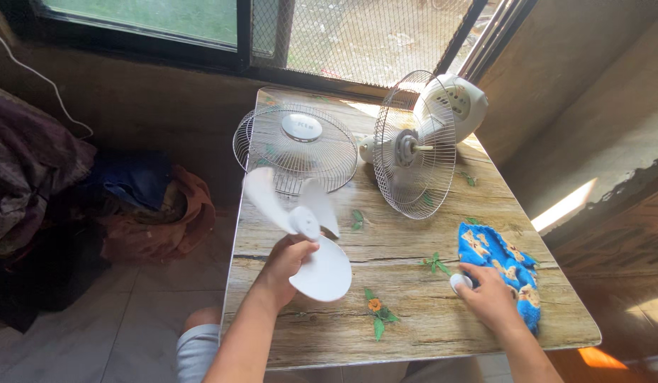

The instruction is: The person disassembles a white table fan by removing the front grill and fan blades. They then use a blue cloth to wipe the fan blade hub and the blades themselves on a wooden table.

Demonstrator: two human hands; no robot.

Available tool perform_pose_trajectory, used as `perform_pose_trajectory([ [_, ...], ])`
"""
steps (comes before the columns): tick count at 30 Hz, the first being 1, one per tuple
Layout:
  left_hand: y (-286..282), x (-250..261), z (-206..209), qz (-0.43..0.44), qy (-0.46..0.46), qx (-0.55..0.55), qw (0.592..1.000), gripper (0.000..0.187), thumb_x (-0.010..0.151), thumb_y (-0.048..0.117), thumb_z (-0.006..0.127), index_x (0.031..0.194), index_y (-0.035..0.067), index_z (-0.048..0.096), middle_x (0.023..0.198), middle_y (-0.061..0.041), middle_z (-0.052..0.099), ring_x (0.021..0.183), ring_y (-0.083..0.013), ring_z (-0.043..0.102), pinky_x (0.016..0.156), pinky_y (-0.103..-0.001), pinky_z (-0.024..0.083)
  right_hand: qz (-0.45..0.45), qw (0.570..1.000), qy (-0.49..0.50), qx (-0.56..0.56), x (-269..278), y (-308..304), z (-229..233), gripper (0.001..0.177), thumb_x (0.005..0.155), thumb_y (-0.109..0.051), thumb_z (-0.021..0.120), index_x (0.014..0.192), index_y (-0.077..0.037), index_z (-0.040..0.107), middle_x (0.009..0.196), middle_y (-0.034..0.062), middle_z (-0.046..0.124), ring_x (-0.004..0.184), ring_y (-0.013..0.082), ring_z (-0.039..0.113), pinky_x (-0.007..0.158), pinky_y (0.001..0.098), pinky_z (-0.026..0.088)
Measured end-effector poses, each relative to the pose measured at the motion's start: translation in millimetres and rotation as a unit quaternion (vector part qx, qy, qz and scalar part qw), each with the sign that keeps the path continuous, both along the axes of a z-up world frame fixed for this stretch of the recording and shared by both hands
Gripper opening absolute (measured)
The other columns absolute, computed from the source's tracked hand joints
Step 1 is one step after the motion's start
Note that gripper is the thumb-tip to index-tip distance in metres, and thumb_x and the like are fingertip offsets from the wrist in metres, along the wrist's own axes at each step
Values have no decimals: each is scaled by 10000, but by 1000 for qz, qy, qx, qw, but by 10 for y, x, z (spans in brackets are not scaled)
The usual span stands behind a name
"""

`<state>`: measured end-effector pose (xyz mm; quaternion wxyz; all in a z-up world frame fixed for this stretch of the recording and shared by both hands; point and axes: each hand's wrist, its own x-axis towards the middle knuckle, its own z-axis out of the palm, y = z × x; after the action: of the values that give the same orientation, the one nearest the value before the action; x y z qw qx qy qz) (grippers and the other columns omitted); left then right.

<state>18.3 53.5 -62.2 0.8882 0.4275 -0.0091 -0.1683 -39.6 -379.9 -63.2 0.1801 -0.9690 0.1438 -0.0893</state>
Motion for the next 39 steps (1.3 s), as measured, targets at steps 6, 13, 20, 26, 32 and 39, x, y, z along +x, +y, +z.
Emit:
perform_pose_trajectory([
  [6, 83, -3, 48, 14, 86, 176, 981, 411, 834, 214, 717, 1191, 10, 701, 1069, -129, 758, 918, -215, 733, 755, -388, 587, 10, 1000, -11, 12, -52, 54, -71, 439, 800, -252, 772, 1230, -171, 734, 1202, 105, 674, 790, 232, 725, 816, 370, 580],
  [13, -106, 34, -65, 68, -1, 455, 888, 514, 754, 338, 811, 1188, 75, 728, 1124, -127, 763, 998, -262, 754, 897, -357, 578, 33, 994, -79, 72, -101, 343, -25, 378, 802, -198, 765, 1176, -144, 760, 1108, 82, 715, 742, 214, 709, 750, 338, 581],
  [20, -216, 10, 75, 67, -19, 581, 811, 486, 752, 470, 774, 1114, 146, 773, 1139, -136, 759, 1037, -325, 733, 919, -413, 568, 80, 989, -84, 88, -128, 867, 157, 361, 801, -202, 769, 1153, -127, 754, 1060, 54, 726, 676, 185, 689, 693, 314, 579],
  [26, -229, 66, -55, 137, -23, 558, 818, 418, 782, 437, 748, 1030, 104, 793, 1057, -158, 774, 1002, -349, 741, 898, -411, 575, 110, 988, -49, 102, -194, 1274, 280, 363, 806, -182, 765, 1162, -112, 748, 1022, 50, 717, 653, 182, 640, 670, 316, 560],
  [32, -159, 39, -148, 142, 58, 388, 909, 353, 779, 257, 758, 946, -53, 771, 874, -158, 795, 820, -257, 765, 781, -367, 566, 126, 985, -44, 109, -170, 1345, 311, 385, 799, -198, 769, 1173, -115, 739, 1054, 49, 714, 662, 173, 649, 680, 314, 571],
  [39, -50, -81, -151, 165, 95, 202, 961, 317, 824, 146, 724, 1040, -85, 712, 915, -98, 681, 822, -190, 610, 747, -341, 477, 88, 977, -98, 169, -81, 807, 281, 442, 816, -233, 770, 1243, -128, 720, 1227, 66, 714, 854, 181, 734, 783, 320, 596],
])
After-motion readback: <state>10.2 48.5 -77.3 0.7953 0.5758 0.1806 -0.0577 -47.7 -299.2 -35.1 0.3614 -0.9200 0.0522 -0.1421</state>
